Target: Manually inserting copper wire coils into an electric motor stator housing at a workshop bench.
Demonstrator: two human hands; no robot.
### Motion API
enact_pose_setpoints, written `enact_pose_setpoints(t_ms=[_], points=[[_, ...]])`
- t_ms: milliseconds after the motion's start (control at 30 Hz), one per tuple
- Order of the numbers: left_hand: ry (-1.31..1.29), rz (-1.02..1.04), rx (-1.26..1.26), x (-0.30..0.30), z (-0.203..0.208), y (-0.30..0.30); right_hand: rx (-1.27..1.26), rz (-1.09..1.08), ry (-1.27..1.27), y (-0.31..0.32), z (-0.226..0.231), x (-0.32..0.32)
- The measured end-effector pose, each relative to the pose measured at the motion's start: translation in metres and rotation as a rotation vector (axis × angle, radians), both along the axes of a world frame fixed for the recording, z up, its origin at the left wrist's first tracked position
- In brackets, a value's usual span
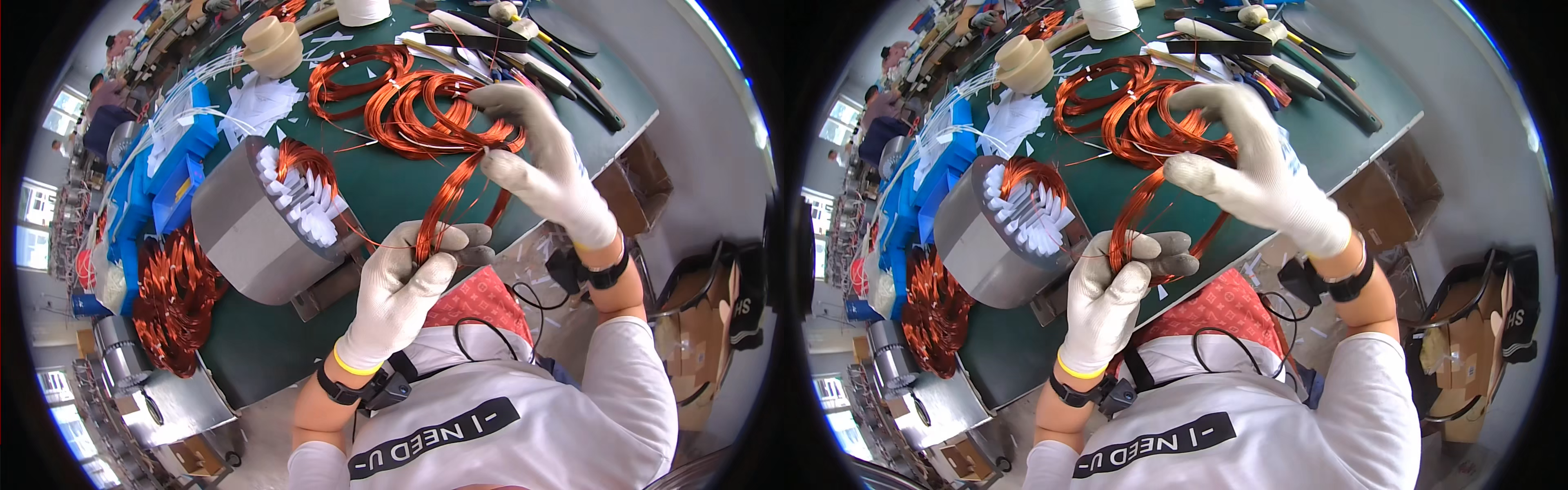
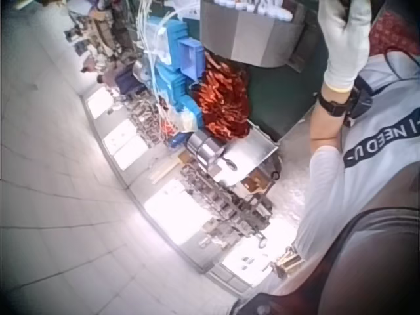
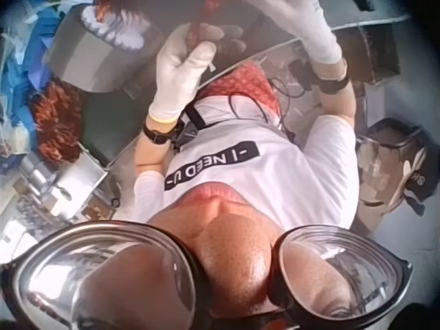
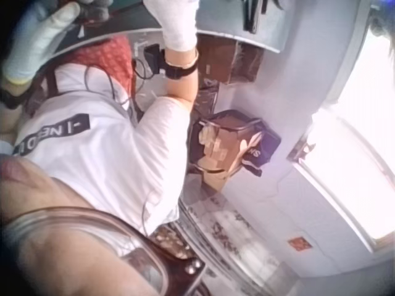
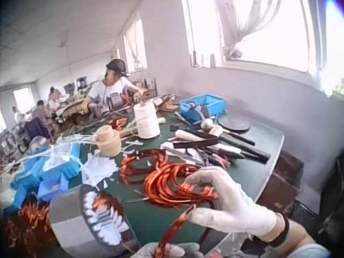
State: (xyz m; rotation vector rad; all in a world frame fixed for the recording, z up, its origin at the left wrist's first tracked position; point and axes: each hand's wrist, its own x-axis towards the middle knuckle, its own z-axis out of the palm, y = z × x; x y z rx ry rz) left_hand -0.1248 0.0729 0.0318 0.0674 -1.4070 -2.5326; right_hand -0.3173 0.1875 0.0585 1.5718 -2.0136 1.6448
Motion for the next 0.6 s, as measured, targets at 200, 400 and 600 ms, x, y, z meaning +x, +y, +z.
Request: enact_pose_setpoints(t_ms=[200, 400, 600], points=[[0.085, 0.025, -0.127, 0.006, -0.019, -0.006, -0.211, -0.287, -0.267, 0.030, 0.000, 0.042], [0.155, -0.042, 0.003, 0.008, -0.018, -0.008, 0.024, -0.229, 0.041, 0.040, 0.005, 0.031], [0.168, -0.042, 0.059, 0.015, -0.007, -0.005, 0.084, -0.149, -0.057, 0.040, 0.005, 0.029]])
